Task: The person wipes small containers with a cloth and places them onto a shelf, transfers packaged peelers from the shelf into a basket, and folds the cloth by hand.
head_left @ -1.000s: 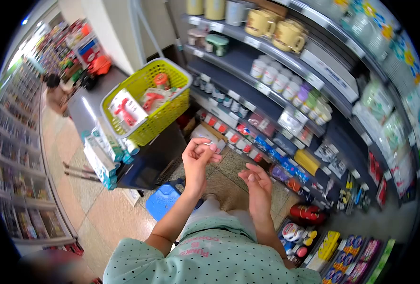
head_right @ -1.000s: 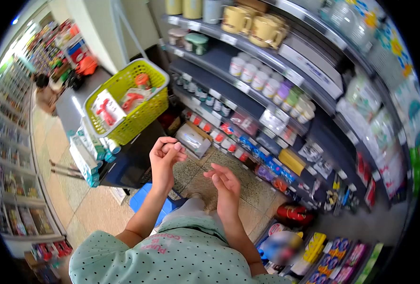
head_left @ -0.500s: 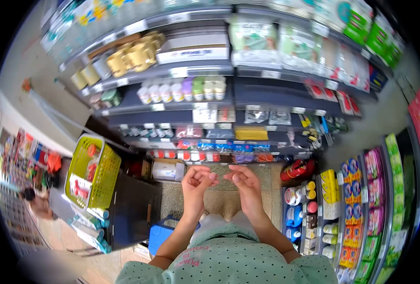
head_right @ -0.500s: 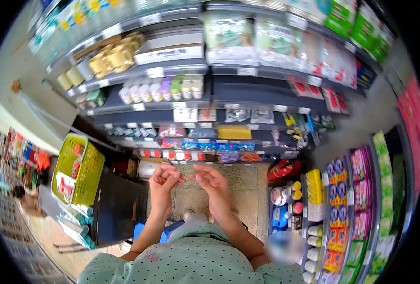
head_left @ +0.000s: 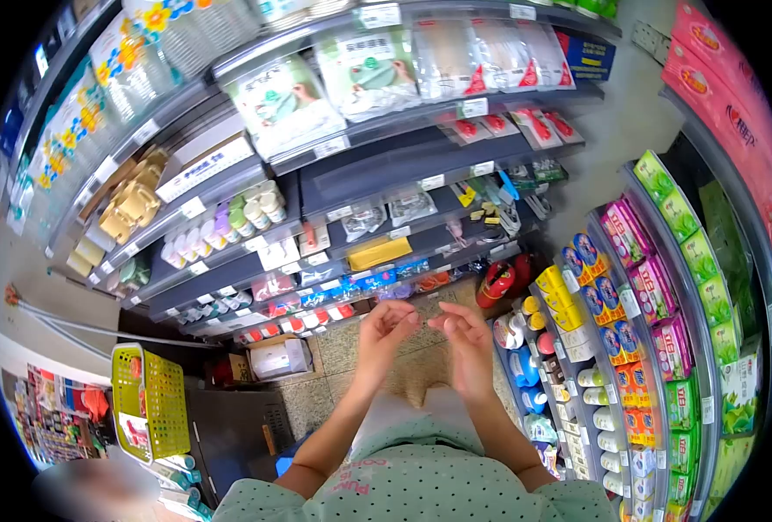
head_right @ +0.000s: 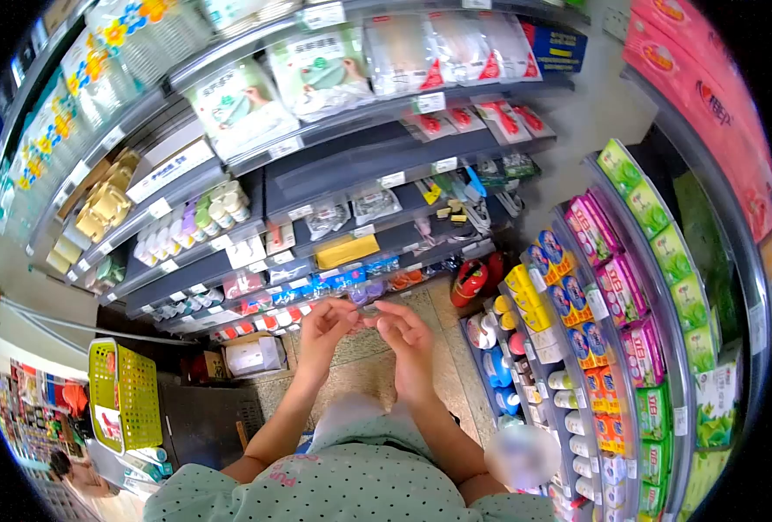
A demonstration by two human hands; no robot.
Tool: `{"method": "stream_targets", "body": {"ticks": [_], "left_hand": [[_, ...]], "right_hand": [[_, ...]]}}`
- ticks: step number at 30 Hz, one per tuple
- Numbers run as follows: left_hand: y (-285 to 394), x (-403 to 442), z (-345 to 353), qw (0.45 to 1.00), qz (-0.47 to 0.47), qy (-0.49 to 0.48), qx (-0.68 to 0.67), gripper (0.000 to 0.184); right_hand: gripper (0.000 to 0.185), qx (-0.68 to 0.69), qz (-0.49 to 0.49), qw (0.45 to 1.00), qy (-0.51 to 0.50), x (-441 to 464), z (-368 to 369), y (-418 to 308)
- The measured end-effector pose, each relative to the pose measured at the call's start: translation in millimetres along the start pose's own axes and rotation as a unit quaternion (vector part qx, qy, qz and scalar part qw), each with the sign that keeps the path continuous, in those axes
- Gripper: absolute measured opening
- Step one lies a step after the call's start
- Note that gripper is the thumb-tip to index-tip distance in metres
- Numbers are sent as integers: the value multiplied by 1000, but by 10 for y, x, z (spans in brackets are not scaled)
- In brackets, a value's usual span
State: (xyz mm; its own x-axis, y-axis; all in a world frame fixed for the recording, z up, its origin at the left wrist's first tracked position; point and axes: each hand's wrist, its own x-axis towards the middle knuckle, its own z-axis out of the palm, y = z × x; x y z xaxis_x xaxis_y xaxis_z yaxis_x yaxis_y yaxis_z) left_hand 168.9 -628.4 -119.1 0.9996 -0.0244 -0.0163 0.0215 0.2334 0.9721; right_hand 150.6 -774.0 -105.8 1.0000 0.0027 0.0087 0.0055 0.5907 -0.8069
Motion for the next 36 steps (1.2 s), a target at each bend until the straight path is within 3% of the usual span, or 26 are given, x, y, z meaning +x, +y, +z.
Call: {"method": "stream_targets", "body": {"ticks": [6,15,19,22,25,29,36], "left_hand": [[-159,516,378,979,40,-46,194,12],[-233,1364,623,951,78,-85,285,12],[-289,1882,697,952,71,-103,281,13],[-277,2153,698,950,66,-113,282,14],[-218,2305,623,946,82,-108,293,13],[-357,2478,389,961,89,-96,244,16],[-369,2534,181,965,6,-114,235,24]], "right_hand": [[28,-12,-41,994,102,127,-387,-113],[27,-30,-55,983,172,705,-606,-86],[25,-128,-108,963,211,1341,-692,-10],[22,-255,-179,922,229,2095,-953,133],[25,-367,-279,848,261,2910,-1120,138],[32,-474,-343,753,301,3842,-1357,200],[42,-617,-225,676,334,4760,-1500,332]]}}
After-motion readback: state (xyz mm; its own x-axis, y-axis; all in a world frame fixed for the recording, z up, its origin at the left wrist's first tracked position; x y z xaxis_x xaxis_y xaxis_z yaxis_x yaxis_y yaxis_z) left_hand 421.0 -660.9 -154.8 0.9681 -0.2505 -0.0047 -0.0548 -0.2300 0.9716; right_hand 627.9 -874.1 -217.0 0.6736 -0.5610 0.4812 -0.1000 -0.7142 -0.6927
